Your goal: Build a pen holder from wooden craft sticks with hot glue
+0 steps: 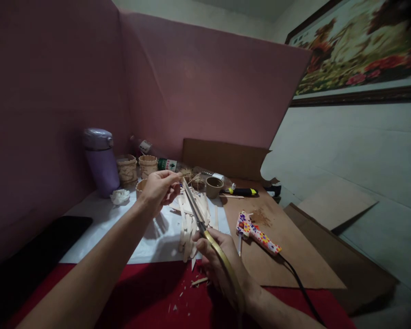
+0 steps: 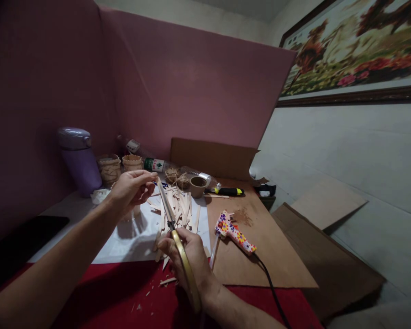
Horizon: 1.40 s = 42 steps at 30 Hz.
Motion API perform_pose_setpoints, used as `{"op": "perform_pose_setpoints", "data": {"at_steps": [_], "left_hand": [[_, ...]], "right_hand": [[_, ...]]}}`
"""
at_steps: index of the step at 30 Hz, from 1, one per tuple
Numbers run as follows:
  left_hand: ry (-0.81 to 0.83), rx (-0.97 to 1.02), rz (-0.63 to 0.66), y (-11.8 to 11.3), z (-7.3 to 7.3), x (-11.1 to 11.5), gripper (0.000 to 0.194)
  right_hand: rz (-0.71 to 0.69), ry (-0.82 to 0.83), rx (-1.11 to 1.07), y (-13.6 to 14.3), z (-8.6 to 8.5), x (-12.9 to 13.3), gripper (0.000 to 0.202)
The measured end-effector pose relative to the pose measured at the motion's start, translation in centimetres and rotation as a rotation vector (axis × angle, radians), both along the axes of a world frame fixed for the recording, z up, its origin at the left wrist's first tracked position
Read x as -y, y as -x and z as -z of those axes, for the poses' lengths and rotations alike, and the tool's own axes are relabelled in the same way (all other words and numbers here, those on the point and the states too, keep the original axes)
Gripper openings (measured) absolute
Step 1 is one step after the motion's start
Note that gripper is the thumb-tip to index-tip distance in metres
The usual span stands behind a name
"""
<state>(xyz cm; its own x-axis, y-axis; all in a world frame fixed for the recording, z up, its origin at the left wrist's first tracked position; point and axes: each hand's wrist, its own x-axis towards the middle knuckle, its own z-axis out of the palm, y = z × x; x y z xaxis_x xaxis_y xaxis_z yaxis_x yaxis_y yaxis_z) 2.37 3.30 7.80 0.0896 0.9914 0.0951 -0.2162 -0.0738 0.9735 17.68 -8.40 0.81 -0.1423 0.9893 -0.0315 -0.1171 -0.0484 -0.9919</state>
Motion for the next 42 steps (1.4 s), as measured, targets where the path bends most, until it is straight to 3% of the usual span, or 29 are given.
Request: {"op": "perform_pose_setpoints", "data": {"at_steps": [10,20,32,42], "left_hand": [[-0.013,-0.037,-0.015,0.0,-0.4,0.3,0.020],[-0.021,-0.029,0.091,0.2,-0.4,0.2,0.022],[0.063,-0.073,0.208,1.0,-0.6,0.0,0.023],[0.087,-0.089,0.197,0.9,-0.5,0.0,0.025]], "right_hand": [[0.038,-0.013,0.037,-0.3,0.4,-0.6,0.059],[0.020,-0.040,0.034,-0.5,0.9,-1.0,0.060],[-0.031,-0.018,0.019,-0.2,0.3,-0.2,0.078],[0.007,-0.045,0.014,-0.4,0.4,-0.5,0.068]]}}
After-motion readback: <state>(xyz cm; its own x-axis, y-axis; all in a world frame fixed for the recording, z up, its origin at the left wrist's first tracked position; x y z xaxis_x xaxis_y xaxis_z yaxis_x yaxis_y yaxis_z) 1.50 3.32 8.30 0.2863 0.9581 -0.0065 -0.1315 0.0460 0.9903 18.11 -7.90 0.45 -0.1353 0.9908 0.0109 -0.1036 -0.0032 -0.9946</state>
